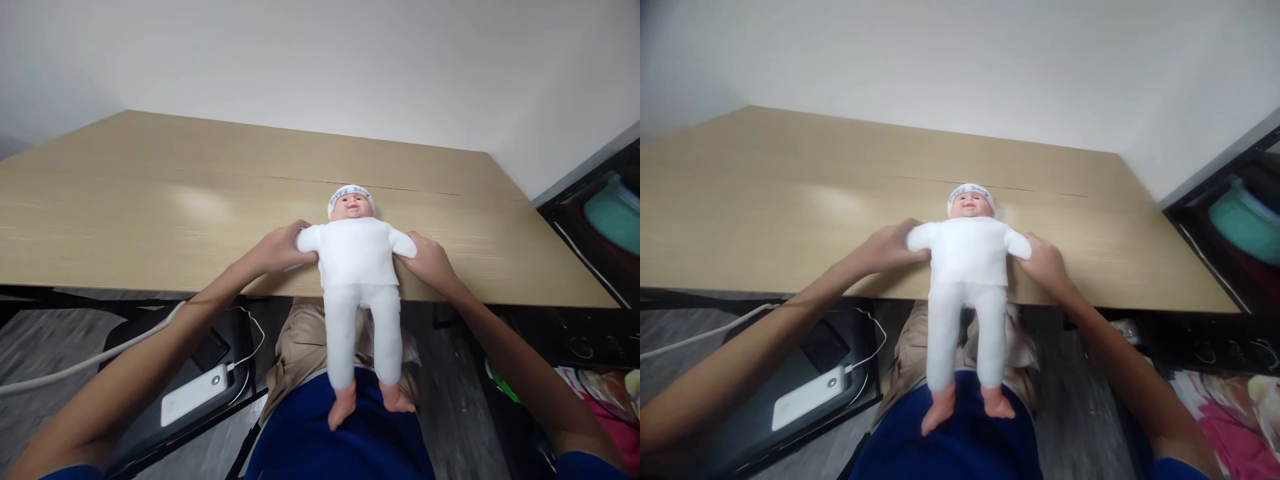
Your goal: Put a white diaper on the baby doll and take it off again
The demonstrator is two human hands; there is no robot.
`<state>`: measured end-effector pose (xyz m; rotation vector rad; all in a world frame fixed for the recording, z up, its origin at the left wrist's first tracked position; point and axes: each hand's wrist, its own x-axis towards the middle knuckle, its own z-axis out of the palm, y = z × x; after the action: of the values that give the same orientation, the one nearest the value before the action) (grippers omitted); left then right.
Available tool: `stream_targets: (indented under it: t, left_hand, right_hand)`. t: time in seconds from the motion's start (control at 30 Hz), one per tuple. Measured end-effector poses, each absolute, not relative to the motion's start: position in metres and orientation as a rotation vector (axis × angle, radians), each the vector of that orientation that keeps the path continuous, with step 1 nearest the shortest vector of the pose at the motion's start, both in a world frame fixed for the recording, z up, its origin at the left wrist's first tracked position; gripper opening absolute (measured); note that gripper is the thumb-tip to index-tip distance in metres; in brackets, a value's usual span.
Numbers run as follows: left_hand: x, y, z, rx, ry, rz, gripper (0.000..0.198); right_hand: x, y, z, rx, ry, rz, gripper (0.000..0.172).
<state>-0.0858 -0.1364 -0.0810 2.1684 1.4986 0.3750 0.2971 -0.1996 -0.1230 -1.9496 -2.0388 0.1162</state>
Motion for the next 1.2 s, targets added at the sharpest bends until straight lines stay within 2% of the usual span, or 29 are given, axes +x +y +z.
stream_targets:
  t: [0.23,0.4,0.9,1.03,1.2]
  left_hand:
    - [-0.093,-0.089,-0.109,2.23,1.794,0.419,0.077]
    - [-0.083,-0.037,-0.127,2.3,1.892,0.535,0.074]
    - [-0.067,0.086,-0.133,2.409,1.989,0.689,0.065]
    - [-0.075,0.102,-0.138,2.442,1.89,0.799,0.071]
    - [-0.107,0.11,-0.141,2.525,1.62,0.774,0.074]
  right_hand:
    - [0.303,-0.149,-0.142,-1.931,-2.013,0.009,0.029]
    - [0.299,-0.092,-0.142,-1.961,-1.98,-0.055,0.031]
    - [0.302,0.048,-0.149,-1.906,-1.983,-0.158,0.035]
    - [0.323,0.066,-0.161,-1.806,-2.033,-0.154,0.04]
    - [0.357,0.056,-0.169,-1.543,-2.133,-0.037,0.059]
